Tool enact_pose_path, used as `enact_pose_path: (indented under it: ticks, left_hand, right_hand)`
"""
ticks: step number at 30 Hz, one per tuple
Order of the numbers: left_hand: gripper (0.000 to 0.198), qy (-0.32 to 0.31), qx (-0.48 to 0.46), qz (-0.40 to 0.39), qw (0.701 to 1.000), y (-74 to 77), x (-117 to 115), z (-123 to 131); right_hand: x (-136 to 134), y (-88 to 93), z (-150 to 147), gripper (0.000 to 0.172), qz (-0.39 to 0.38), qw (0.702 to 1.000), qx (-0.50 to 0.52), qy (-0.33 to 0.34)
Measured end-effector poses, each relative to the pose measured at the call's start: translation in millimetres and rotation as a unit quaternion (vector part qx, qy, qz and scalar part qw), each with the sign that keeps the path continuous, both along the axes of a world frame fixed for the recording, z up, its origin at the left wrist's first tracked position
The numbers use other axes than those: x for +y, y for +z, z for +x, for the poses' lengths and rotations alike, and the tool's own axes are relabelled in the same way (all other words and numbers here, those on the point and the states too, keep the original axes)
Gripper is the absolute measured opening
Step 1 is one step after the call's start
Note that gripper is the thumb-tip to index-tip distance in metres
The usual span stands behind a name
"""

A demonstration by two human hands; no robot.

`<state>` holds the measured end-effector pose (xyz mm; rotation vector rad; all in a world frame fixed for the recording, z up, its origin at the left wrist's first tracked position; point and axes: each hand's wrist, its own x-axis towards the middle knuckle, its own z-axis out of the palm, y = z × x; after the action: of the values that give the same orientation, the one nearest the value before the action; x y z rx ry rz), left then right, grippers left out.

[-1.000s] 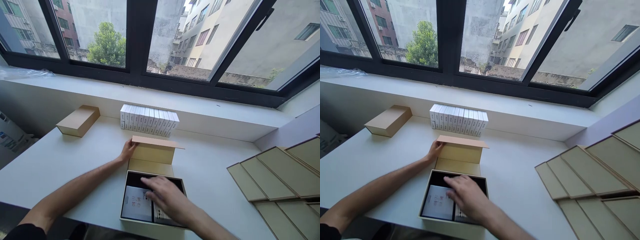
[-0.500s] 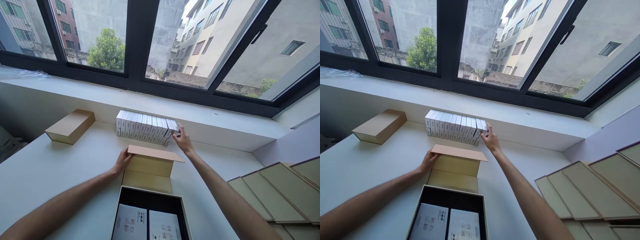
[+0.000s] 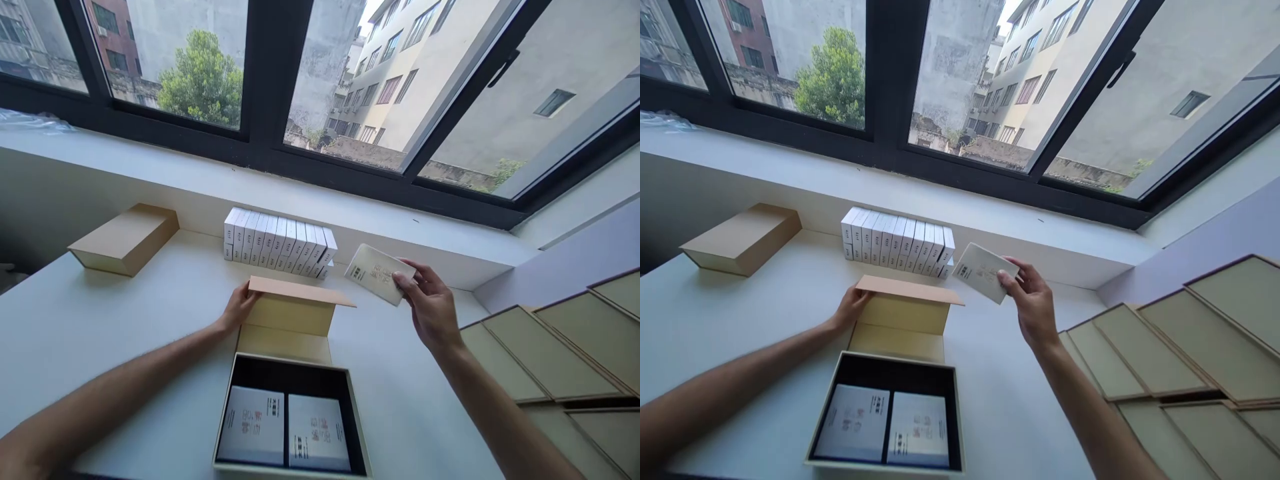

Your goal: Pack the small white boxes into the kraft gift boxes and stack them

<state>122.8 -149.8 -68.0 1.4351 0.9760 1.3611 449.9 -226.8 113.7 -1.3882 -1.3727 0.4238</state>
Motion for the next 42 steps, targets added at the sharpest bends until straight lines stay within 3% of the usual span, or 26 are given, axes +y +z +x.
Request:
enact_pose_path:
  ticks: [3, 5, 7, 9, 11, 14, 17, 23, 30, 32, 34, 36, 38, 39, 40, 42]
  left_hand:
    - [0.056, 0.010, 0.007, 0.008, 1.000, 2.7, -0.1, -3.8]
    - [0.057, 0.013, 0.014, 0.008, 1.000, 2.3, 0.5, -5.5]
    - [0.057, 0.011, 0.020, 0.008, 1.000, 0.8, 1.0, -6.3]
    - [0.056, 0.008, 0.019, 0.010, 1.000, -0.6, 1.5, -6.3]
    - [0.056, 0.008, 0.015, 0.012, 1.000, -1.4, 2.0, -5.9]
    - [0.057, 0.009, 0.015, 0.010, 1.000, -1.6, 2.8, -5.6]
    - [0.056, 0.007, 0.017, 0.014, 1.000, -1.1, 3.0, -6.1]
    - [0.053, 0.002, 0.021, 0.004, 1.000, -0.1, 3.7, -6.6]
    - [0.055, -0.004, 0.009, 0.010, 1.000, -1.3, 3.4, -6.4]
    - [0.055, -0.007, 0.004, 0.012, 1.000, -2.0, 3.1, -6.4]
    - [0.056, -0.006, 0.001, 0.012, 1.000, -2.6, 3.0, -5.9]
    - [0.056, -0.003, 0.000, 0.012, 1.000, -2.8, 2.8, -5.1]
    - [0.056, 0.002, 0.004, 0.013, 1.000, -2.5, 2.3, -4.1]
    - [0.057, 0.005, 0.007, 0.014, 1.000, -2.2, 1.9, -3.7]
    - [0.057, 0.007, 0.010, 0.014, 1.000, -1.8, 1.4, -3.3]
    - [0.058, 0.009, 0.016, 0.010, 1.000, -0.9, 0.5, -2.7]
  right_hand:
    - [-55.2, 0.3, -31.0, 0.042, -0.126, 0.984, -0.044, 0.117]
    - [-83.5, -12.7, -50.7, 0.030, -0.192, 0.943, -0.156, 0.222]
    - [-103.0, -30.2, -67.3, 0.023, -0.174, 0.891, -0.302, 0.292]
    - [-114.0, -44.8, -80.7, 0.024, -0.103, 0.851, -0.419, 0.299]
    - [-118.3, -52.1, -91.9, 0.024, -0.028, 0.827, -0.477, 0.296]
    - [-116.7, -54.4, -105.2, 0.030, 0.032, 0.780, -0.500, 0.374]
    - [-110.5, -59.0, -112.0, 0.023, -0.002, 0.744, -0.498, 0.446]
    - [-100.5, -73.0, -109.3, 0.028, -0.042, 0.728, -0.497, 0.470]
    - [-103.2, -79.2, -112.9, 0.032, -0.037, 0.735, -0.500, 0.458]
    - [-104.8, -78.0, -110.5, 0.032, -0.008, 0.750, -0.480, 0.455]
    - [-99.4, -72.0, -100.7, 0.031, 0.050, 0.787, -0.426, 0.443]
    - [-80.6, -61.3, -83.1, 0.027, 0.114, 0.864, -0.334, 0.359]
    - [-45.5, -49.9, -61.5, 0.027, 0.115, 0.946, -0.243, 0.179]
    - [-22.9, -46.0, -50.9, 0.029, 0.085, 0.970, -0.212, 0.077]
    - [1.6, -44.0, -41.3, 0.030, 0.026, 0.979, -0.202, 0.007]
    - [50.7, -47.6, -26.4, 0.031, -0.042, 0.979, -0.202, -0.010]
